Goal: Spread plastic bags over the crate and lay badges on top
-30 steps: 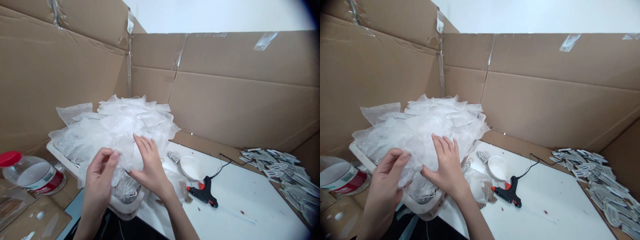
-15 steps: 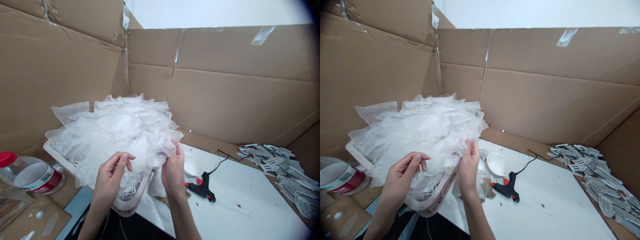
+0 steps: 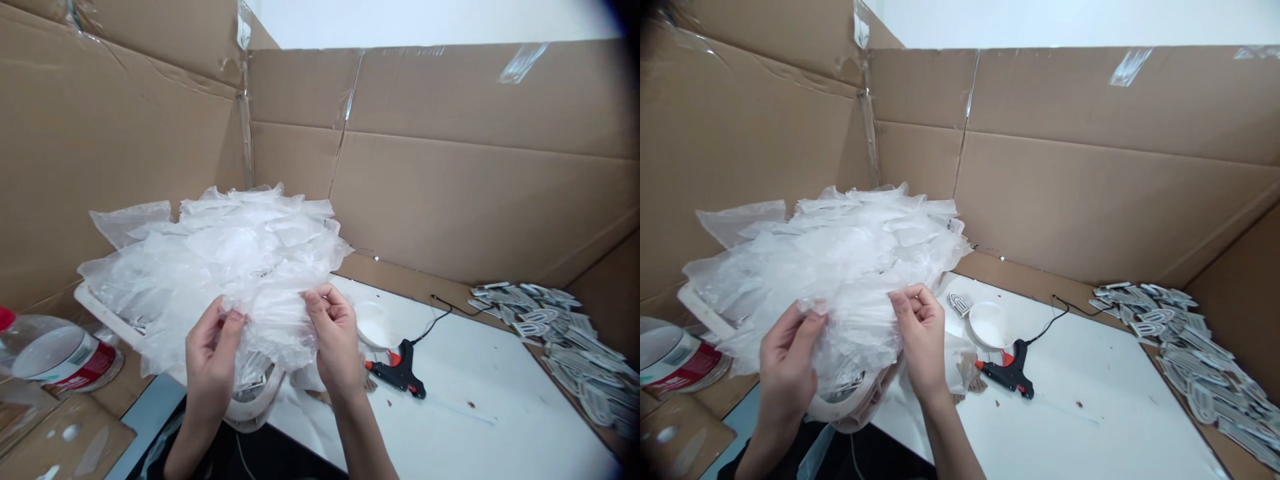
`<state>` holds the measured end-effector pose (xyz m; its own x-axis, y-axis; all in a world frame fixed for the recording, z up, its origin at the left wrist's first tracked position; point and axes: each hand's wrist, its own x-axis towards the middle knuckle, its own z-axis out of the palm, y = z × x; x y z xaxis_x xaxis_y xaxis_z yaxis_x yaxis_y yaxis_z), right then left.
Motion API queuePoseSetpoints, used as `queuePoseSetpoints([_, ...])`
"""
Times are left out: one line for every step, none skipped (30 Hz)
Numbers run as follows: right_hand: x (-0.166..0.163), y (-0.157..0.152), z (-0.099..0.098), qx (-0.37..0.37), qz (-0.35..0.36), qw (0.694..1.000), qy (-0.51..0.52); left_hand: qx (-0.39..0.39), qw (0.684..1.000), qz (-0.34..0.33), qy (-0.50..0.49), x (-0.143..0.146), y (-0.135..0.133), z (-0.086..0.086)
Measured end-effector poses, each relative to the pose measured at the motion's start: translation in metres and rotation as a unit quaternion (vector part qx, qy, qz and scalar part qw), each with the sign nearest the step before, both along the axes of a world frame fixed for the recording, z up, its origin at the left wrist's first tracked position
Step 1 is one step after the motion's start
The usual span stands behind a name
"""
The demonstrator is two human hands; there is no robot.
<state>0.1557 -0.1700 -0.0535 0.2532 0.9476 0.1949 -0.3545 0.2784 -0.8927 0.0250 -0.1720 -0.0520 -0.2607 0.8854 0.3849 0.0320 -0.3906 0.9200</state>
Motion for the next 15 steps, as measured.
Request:
queuePoseSetpoints([0.000, 0.000, -0.001, 0.001, -0.002, 1.000, 0.005, 0.004, 1.000, 0.011, -0.007, 0.001, 0.000, 0.000])
queuePoseSetpoints([-0.001, 0.000, -0.002, 0.004, 0.008, 1.000, 0.009, 0.004, 1.000, 0.024, -0.002, 0.001, -0.001, 0.001])
queuePoseSetpoints([-0.002, 0.000, -0.004, 0.007, 0.028, 1.000, 0.010, -0.002, 0.999, 0.036, 0.008, 0.002, -0.002, 0.002])
queuePoseSetpoints([-0.003, -0.001, -0.005, 0.006, 0.061, 0.998, 0.003, -0.010, 0.999, 0.041, 0.021, 0.003, -0.003, 0.003])
queuePoseSetpoints([-0.003, -0.001, -0.007, 0.000, 0.099, 0.995, -0.009, -0.019, 0.998, 0.039, 0.035, 0.004, -0.004, 0.004])
queuePoseSetpoints([-0.002, -0.002, -0.008, -0.010, 0.138, 0.990, -0.023, -0.027, 0.998, 0.035, 0.048, 0.004, -0.004, 0.004])
queuePoseSetpoints([-0.001, -0.002, -0.010, -0.025, 0.174, 0.984, -0.034, -0.030, 0.997, 0.031, 0.062, 0.003, -0.005, 0.004])
queuePoseSetpoints([0.002, -0.003, -0.011, -0.043, 0.195, 0.979, -0.035, -0.028, 0.996, 0.035, 0.076, 0.002, -0.005, 0.003])
queuePoseSetpoints([0.004, -0.004, -0.011, -0.060, 0.203, 0.977, -0.025, -0.026, 0.995, 0.042, 0.089, 0.000, -0.005, 0.003])
queuePoseSetpoints([0.007, -0.005, -0.011, -0.076, 0.199, 0.977, -0.007, -0.024, 0.994, 0.051, 0.099, -0.003, -0.004, 0.002])
queuePoseSetpoints([0.010, -0.006, -0.011, -0.091, 0.189, 0.978, 0.011, -0.024, 0.992, 0.057, 0.106, -0.006, -0.002, 0.001])
queuePoseSetpoints([0.012, -0.007, -0.010, -0.103, 0.177, 0.979, 0.023, -0.026, 0.992, 0.061, 0.112, -0.009, -0.001, 0.000])
queuePoseSetpoints([0.014, -0.008, -0.008, -0.112, 0.165, 0.980, 0.029, -0.030, 0.991, 0.061, 0.114, -0.011, 0.000, 0.000])
queuePoseSetpoints([0.015, -0.009, -0.007, -0.114, 0.159, 0.980, 0.029, -0.032, 0.991, 0.061, 0.114, -0.014, 0.002, 0.000])
queuePoseSetpoints([0.015, -0.010, -0.006, -0.111, 0.159, 0.981, 0.025, -0.030, 0.991, 0.061, 0.115, -0.015, 0.003, 0.000])
